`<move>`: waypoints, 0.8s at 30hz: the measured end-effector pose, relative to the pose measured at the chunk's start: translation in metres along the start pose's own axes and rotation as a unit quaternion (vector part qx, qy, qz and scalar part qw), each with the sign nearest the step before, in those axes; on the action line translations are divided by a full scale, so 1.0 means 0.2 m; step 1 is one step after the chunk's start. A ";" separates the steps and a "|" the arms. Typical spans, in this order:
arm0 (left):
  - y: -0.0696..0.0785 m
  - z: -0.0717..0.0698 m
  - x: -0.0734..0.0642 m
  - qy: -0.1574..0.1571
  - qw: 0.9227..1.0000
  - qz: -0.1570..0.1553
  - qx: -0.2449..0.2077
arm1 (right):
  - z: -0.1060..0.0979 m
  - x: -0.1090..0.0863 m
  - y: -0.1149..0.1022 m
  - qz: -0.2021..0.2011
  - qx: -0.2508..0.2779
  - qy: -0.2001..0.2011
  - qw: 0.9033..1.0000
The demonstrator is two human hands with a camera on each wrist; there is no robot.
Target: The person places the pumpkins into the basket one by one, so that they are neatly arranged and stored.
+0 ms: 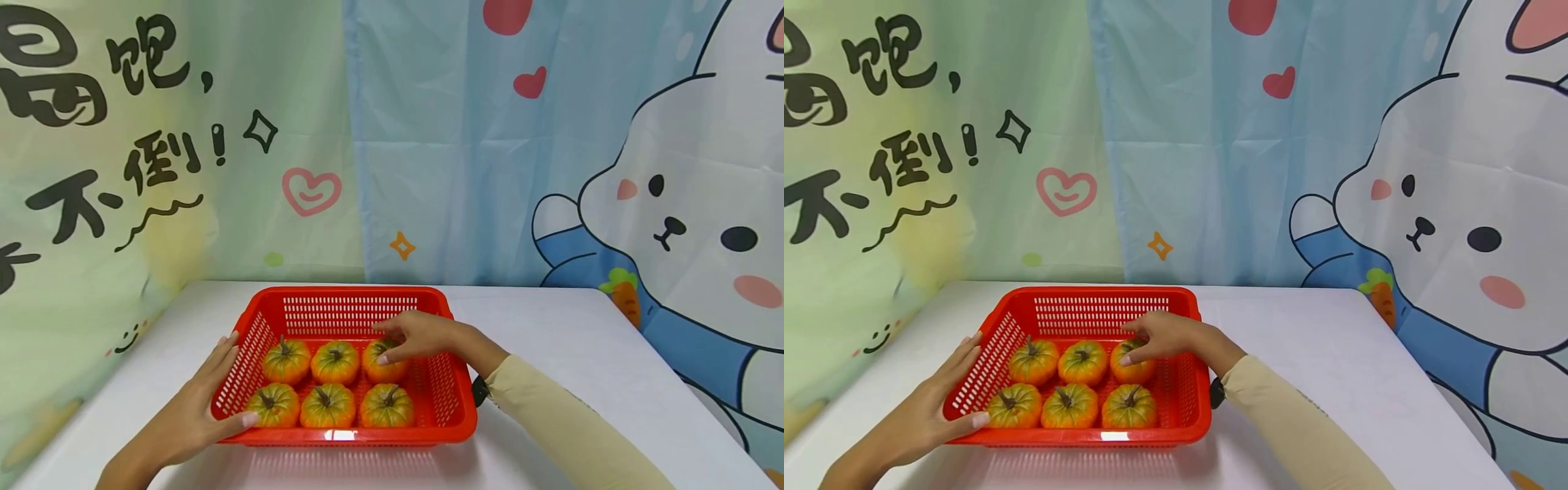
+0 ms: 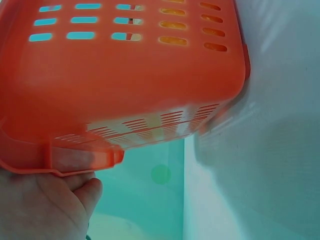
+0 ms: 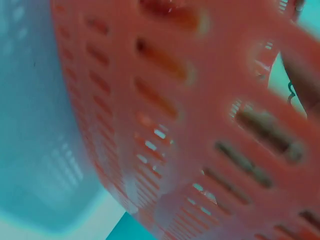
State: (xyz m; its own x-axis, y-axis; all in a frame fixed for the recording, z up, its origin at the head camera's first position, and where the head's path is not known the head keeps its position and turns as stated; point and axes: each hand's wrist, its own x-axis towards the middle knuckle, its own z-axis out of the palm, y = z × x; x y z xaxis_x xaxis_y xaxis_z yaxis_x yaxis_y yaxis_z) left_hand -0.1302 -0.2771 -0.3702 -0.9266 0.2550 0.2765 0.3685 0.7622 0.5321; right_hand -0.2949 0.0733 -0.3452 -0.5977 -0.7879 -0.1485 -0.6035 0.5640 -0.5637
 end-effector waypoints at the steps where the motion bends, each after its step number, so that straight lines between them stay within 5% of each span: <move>1: 0.00 0.00 0.00 0.000 1.000 0.000 0.002 | 0.00 0.00 0.00 -0.001 -0.006 0.005 1.000; 10: 0.00 -0.01 0.01 0.004 1.000 0.002 -0.001 | 0.00 -0.01 0.00 -0.017 -0.011 0.055 0.998; 17: 0.00 -0.01 0.00 0.001 1.000 0.001 -0.006 | -0.01 -0.04 0.00 -0.042 0.046 0.103 0.993; 24: -0.02 -0.01 -0.01 0.004 0.999 0.022 -0.047 | -0.12 -0.19 0.03 -0.045 0.075 0.171 0.981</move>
State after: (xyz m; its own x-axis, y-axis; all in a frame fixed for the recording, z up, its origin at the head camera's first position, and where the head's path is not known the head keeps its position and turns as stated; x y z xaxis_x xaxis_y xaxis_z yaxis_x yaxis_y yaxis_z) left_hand -0.1309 -0.2824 -0.3715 -0.9088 0.2827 0.3069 0.4148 0.6917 0.5912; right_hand -0.2887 0.1138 -0.3234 -0.7030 -0.6893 0.1748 -0.5930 0.4326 -0.6791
